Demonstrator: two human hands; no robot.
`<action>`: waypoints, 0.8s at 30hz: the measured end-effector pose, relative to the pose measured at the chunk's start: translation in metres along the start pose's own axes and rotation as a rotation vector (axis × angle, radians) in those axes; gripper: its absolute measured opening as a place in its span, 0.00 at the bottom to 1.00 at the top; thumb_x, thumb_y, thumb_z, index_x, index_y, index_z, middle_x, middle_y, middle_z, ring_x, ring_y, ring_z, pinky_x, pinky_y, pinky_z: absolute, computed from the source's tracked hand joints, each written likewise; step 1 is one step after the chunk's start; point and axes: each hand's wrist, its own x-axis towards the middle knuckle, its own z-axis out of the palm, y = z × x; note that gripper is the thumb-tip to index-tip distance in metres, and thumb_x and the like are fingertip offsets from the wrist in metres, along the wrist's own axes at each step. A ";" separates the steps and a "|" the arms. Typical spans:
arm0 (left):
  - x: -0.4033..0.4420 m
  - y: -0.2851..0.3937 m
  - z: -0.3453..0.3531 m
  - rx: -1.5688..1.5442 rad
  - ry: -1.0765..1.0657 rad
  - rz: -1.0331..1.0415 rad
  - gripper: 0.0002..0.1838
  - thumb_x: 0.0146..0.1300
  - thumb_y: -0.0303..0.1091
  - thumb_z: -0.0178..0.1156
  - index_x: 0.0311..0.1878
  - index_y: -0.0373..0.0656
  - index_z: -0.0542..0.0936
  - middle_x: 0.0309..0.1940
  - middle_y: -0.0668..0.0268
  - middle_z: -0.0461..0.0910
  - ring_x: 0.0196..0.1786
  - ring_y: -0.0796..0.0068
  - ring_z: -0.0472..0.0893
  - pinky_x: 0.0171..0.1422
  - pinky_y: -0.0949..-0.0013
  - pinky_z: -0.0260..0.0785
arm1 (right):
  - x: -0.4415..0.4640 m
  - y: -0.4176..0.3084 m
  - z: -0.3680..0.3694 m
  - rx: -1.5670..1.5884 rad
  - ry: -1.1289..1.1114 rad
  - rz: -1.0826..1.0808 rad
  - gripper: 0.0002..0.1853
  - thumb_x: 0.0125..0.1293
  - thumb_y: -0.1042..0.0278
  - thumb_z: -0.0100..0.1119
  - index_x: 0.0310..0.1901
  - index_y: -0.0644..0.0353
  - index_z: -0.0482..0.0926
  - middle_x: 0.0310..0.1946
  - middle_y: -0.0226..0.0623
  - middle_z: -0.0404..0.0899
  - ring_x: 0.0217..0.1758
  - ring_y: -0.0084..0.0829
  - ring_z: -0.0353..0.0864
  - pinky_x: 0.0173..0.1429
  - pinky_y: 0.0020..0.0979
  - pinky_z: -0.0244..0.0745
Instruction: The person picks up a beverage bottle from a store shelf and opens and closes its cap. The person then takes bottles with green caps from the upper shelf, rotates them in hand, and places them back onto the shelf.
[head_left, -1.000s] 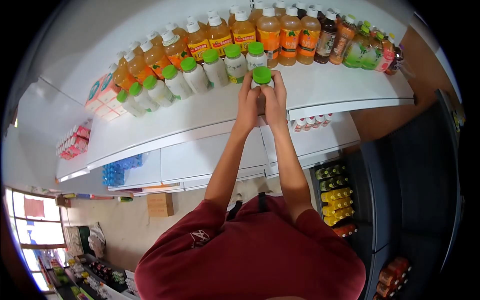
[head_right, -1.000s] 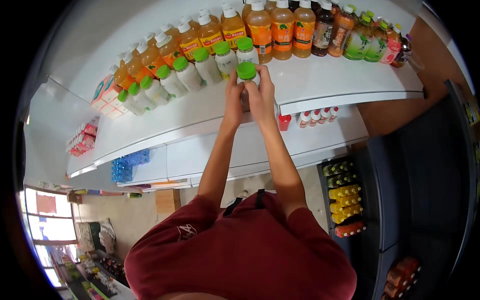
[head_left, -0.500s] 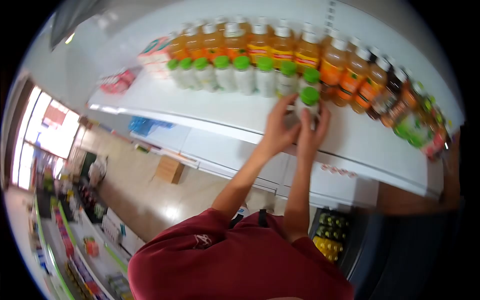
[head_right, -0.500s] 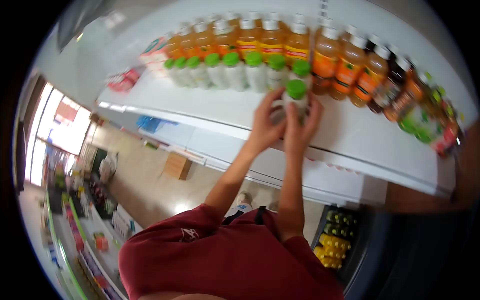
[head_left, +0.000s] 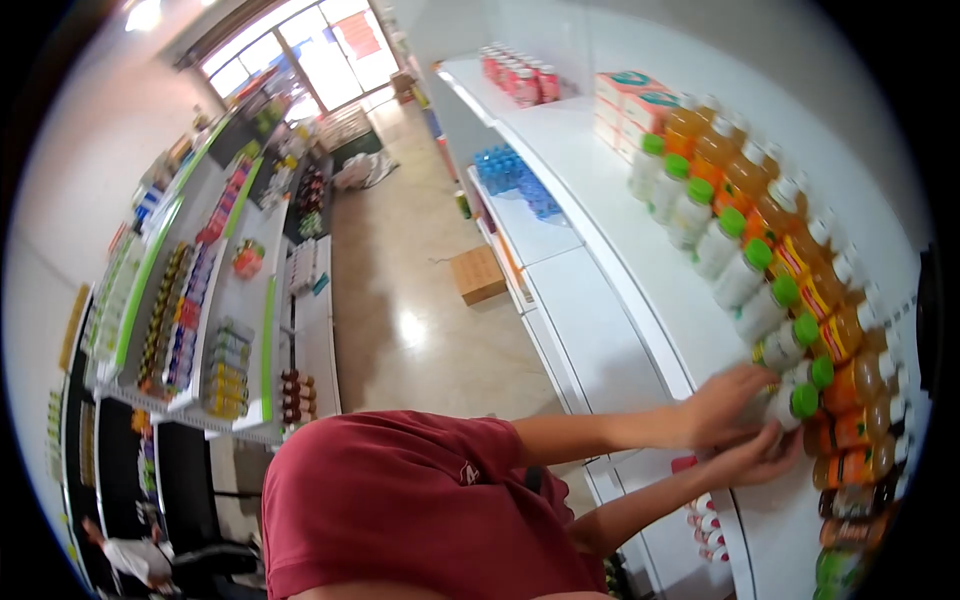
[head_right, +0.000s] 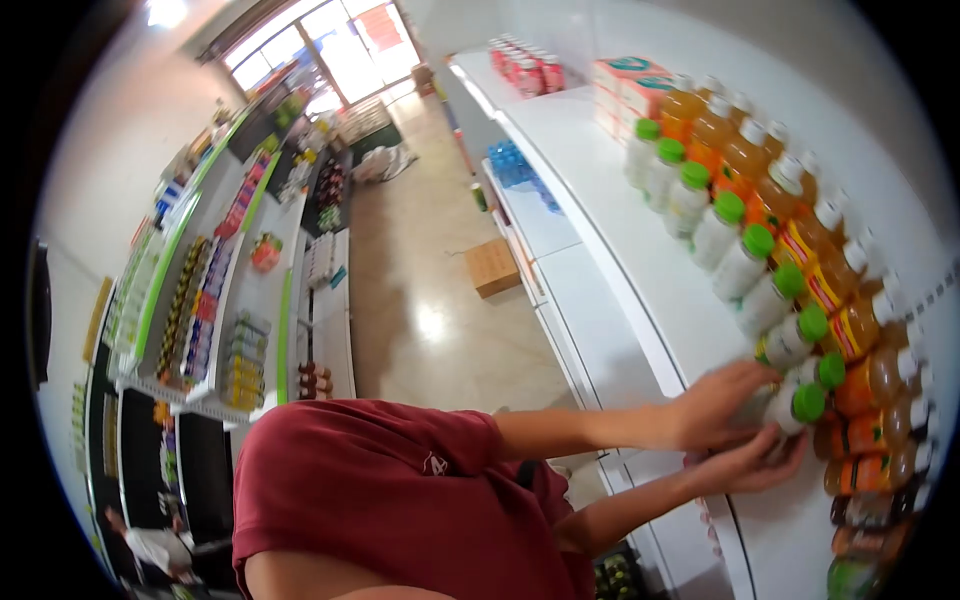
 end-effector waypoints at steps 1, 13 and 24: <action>-0.004 0.006 -0.008 -0.002 -0.019 0.011 0.32 0.54 0.31 0.72 0.64 0.37 0.74 0.59 0.48 0.77 0.64 0.44 0.76 0.68 0.52 0.71 | -0.001 -0.002 -0.001 -0.023 0.024 -0.066 0.25 0.72 0.68 0.66 0.65 0.70 0.72 0.65 0.54 0.76 0.65 0.42 0.79 0.67 0.40 0.76; -0.115 0.182 -0.520 0.914 1.150 0.202 0.37 0.63 0.30 0.69 0.75 0.44 0.66 0.67 0.52 0.73 0.72 0.57 0.71 0.76 0.58 0.65 | -0.139 -0.213 0.169 1.157 -0.371 -0.172 0.26 0.77 0.53 0.39 0.64 0.67 0.69 0.68 0.63 0.67 0.70 0.55 0.67 0.78 0.61 0.53; -0.201 0.453 -0.565 1.231 0.687 1.175 0.27 0.64 0.30 0.67 0.65 0.43 0.71 0.58 0.56 0.75 0.64 0.62 0.74 0.73 0.59 0.68 | -0.288 -0.498 0.279 2.093 -0.892 -0.526 0.27 0.78 0.50 0.46 0.73 0.53 0.65 0.71 0.42 0.61 0.72 0.42 0.60 0.77 0.57 0.49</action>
